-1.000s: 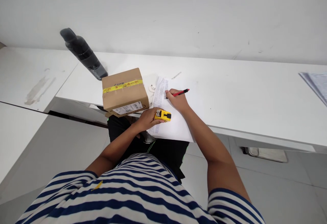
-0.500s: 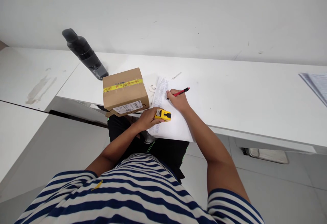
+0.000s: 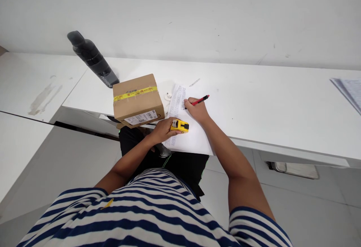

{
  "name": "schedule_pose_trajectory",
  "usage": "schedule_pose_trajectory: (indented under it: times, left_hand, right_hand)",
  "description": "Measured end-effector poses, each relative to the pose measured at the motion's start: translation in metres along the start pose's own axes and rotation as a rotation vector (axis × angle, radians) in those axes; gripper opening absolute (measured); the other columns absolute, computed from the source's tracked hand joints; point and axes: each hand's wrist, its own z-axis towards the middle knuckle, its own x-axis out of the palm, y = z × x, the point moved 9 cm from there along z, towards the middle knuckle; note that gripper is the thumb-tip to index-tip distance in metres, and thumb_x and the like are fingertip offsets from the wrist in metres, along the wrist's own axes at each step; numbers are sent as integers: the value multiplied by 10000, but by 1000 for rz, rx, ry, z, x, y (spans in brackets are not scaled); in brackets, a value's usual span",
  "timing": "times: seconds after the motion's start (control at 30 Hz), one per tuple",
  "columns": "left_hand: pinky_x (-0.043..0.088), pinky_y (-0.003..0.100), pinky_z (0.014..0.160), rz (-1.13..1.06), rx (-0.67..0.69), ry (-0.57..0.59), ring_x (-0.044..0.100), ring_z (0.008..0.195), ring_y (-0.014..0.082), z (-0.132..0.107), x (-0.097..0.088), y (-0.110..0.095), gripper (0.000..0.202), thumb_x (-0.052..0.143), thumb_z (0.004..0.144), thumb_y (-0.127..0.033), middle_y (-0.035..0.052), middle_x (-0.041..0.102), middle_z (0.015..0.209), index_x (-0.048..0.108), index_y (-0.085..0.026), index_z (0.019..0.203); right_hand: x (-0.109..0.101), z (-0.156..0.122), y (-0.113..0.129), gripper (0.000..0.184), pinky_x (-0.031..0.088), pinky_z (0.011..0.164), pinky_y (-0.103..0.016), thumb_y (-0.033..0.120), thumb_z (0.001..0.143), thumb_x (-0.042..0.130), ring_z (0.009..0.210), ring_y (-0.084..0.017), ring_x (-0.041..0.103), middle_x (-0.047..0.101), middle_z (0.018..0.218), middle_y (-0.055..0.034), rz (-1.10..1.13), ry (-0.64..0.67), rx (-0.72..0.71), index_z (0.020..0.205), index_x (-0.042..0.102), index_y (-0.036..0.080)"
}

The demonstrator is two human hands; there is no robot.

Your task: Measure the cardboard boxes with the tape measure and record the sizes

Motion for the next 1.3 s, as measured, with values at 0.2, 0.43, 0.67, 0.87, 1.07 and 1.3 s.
schedule_pose_trajectory:
  times: [0.2,0.43,0.67,0.87,1.07,1.3]
  left_hand:
    - [530,396,962,11,0,11,706,1153,296,0,0,-1,604,666,902,-609,115,736,1252,580,-187,1325]
    - [528,381,931,30,0,9,711,1137,296,1,1,-1,633,641,905,-645,120,738,1236,581,-174,1324]
    - [517,381,941,-15,12,-32,700,1124,283,0,6,2,546,660,907,-601,105,740,1215,616,-182,1254]
    - [493,472,1053,-269,295,-304,689,1132,281,-48,-34,-43,678,505,876,-809,133,743,1158,609,-217,1189]
    - [361,585,1211,-271,263,-524,527,1400,337,-88,-77,-56,907,337,665,-1038,140,698,1256,591,-300,1128]
    - [370,553,1247,-470,242,-504,440,1485,309,-112,-103,-63,623,632,859,-725,143,511,1512,564,-292,1302]
  right_hand:
    - [-2,0,-1,445,408,570,-292,489,832,659,573,-141,461,457,518,35,-4,-15,5,539,435,241]
    - [-2,0,-4,452,422,590,-305,526,845,644,583,-152,486,504,533,23,-42,-19,10,545,462,241]
    - [-15,-3,14,293,483,766,-345,417,986,493,838,-215,644,701,1002,-78,-497,-192,-86,978,709,219]
    - [-15,-21,29,435,548,859,-477,243,940,512,956,-288,705,648,1290,-172,-568,-62,-116,1345,669,235]
    - [26,-133,136,894,570,1082,-522,538,837,790,1421,-305,567,502,1603,-66,268,513,-495,1583,303,471]
    - [29,-149,179,586,636,997,-472,302,891,769,1239,-275,708,716,1343,-56,137,379,-642,1408,526,432]
